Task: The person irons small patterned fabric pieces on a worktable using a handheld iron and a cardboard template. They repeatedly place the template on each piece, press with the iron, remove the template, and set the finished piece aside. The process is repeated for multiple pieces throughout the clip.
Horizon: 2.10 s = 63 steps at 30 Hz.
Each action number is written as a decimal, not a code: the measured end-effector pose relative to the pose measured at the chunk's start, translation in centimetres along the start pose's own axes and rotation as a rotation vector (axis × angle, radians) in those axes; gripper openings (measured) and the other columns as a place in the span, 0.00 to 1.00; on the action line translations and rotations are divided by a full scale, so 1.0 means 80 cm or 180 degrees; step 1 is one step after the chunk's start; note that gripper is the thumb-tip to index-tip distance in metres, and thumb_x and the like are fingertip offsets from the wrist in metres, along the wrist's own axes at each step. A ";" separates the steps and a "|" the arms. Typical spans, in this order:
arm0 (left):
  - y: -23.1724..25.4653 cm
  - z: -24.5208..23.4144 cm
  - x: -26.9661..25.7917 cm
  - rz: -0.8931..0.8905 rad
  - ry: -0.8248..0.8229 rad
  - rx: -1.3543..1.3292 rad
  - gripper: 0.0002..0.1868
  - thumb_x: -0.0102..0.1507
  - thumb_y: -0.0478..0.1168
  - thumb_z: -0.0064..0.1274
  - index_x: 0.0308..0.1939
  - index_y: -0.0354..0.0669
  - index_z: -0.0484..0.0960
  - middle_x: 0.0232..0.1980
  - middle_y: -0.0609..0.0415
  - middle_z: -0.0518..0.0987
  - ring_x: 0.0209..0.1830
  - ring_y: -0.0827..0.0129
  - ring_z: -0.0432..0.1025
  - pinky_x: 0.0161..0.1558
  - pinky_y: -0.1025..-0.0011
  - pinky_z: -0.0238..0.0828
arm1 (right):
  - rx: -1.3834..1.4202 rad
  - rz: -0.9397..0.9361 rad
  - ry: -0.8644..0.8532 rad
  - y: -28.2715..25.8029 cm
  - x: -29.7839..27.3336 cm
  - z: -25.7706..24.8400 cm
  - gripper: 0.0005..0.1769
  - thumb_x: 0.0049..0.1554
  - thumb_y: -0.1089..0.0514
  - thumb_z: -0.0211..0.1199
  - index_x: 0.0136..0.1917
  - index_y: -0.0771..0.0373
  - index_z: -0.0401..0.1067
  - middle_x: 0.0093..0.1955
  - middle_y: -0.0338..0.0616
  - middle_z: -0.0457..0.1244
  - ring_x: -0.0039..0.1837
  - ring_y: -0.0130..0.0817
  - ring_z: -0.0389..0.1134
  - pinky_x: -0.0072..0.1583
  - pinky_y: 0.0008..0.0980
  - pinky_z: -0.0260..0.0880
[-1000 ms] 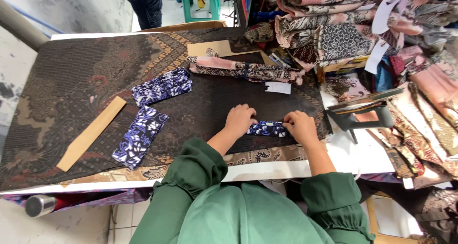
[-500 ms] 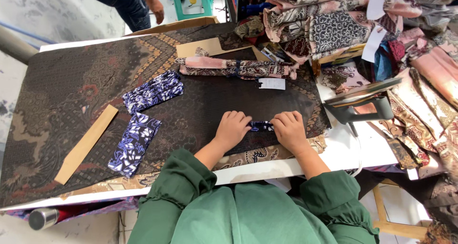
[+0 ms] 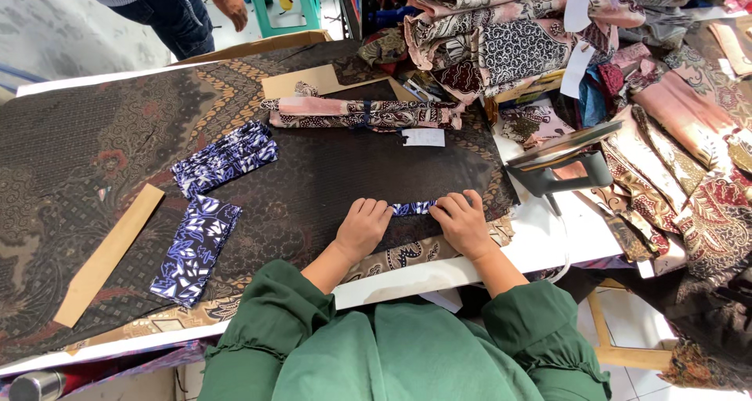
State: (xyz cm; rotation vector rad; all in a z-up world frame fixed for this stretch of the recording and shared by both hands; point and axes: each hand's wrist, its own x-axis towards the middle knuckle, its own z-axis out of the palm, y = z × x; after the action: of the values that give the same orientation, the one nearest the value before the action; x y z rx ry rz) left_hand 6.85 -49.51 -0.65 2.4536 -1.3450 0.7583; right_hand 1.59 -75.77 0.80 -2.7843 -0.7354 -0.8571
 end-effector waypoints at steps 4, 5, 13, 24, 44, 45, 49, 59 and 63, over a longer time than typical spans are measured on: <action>0.000 0.004 -0.002 0.0021 -0.0054 -0.0037 0.17 0.60 0.36 0.51 0.50 0.34 0.83 0.43 0.53 0.75 0.46 0.62 0.70 0.55 0.64 0.67 | -0.0018 0.0064 0.0063 0.000 -0.004 0.001 0.11 0.51 0.64 0.63 0.48 0.54 0.77 0.48 0.36 0.65 0.56 0.35 0.67 0.67 0.47 0.55; -0.001 0.004 -0.002 0.0028 -0.0046 -0.0022 0.17 0.60 0.36 0.51 0.51 0.34 0.83 0.42 0.53 0.75 0.45 0.62 0.70 0.55 0.65 0.68 | -0.0029 0.0071 0.0075 0.001 -0.004 0.001 0.11 0.51 0.64 0.63 0.48 0.54 0.77 0.49 0.36 0.65 0.56 0.34 0.67 0.67 0.47 0.55; -0.002 -0.002 -0.002 0.0048 -0.0198 -0.0222 0.15 0.58 0.36 0.51 0.48 0.35 0.82 0.43 0.51 0.76 0.46 0.61 0.71 0.53 0.63 0.69 | -0.0020 0.0187 0.0189 0.001 -0.010 0.003 0.10 0.51 0.63 0.63 0.48 0.56 0.76 0.48 0.37 0.65 0.57 0.35 0.67 0.68 0.47 0.55; 0.066 0.037 0.006 -0.0223 -0.1237 0.0862 0.35 0.61 0.37 0.46 0.75 0.53 0.69 0.37 0.49 0.71 0.34 0.58 0.70 0.35 0.63 0.68 | 0.0113 0.0491 0.0281 -0.004 -0.023 -0.016 0.14 0.50 0.62 0.65 0.51 0.55 0.78 0.50 0.35 0.65 0.57 0.36 0.66 0.66 0.45 0.57; 0.092 0.067 0.021 -0.0357 -0.2161 0.1127 0.38 0.65 0.42 0.42 0.81 0.57 0.54 0.48 0.32 0.75 0.43 0.43 0.74 0.43 0.50 0.72 | 0.1977 0.2177 0.1571 0.183 -0.072 -0.062 0.20 0.69 0.51 0.70 0.63 0.66 0.66 0.54 0.46 0.67 0.53 0.35 0.68 0.60 0.33 0.69; 0.091 0.066 0.021 -0.0362 -0.2202 0.1086 0.38 0.66 0.42 0.42 0.82 0.57 0.53 0.48 0.32 0.75 0.43 0.44 0.74 0.43 0.50 0.72 | 0.1421 0.2035 0.1211 0.169 -0.053 -0.072 0.17 0.68 0.51 0.69 0.59 0.65 0.69 0.51 0.47 0.67 0.51 0.37 0.68 0.57 0.34 0.69; 0.090 0.054 0.026 -0.0351 -0.2193 0.0964 0.39 0.65 0.41 0.43 0.81 0.56 0.53 0.47 0.34 0.75 0.43 0.45 0.73 0.45 0.51 0.71 | -0.0105 0.1847 -0.0593 0.089 0.011 -0.089 0.25 0.48 0.38 0.77 0.41 0.59 0.74 0.39 0.46 0.67 0.41 0.45 0.69 0.44 0.42 0.68; -0.025 -0.009 -0.024 -0.0862 -0.0563 -0.1138 0.20 0.60 0.37 0.53 0.56 0.44 0.79 0.43 0.53 0.77 0.45 0.57 0.73 0.46 0.60 0.70 | -0.0102 0.0068 -0.0740 0.040 0.063 -0.061 0.27 0.44 0.33 0.73 0.35 0.58 0.69 0.35 0.40 0.64 0.41 0.41 0.70 0.40 0.39 0.69; -0.049 -0.014 -0.045 -0.0914 -0.0336 -0.1180 0.08 0.60 0.38 0.57 0.44 0.45 0.83 0.41 0.56 0.77 0.43 0.60 0.73 0.44 0.62 0.71 | 0.0087 -0.0188 -0.0648 0.016 0.084 -0.036 0.26 0.46 0.34 0.72 0.36 0.58 0.69 0.36 0.40 0.64 0.42 0.40 0.70 0.40 0.38 0.69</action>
State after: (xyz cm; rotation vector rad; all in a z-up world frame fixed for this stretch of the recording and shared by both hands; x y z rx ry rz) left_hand 8.19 -44.27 -1.53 2.3350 -1.0214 0.2849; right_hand 5.64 -74.86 6.99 -2.8671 -0.8565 -0.5728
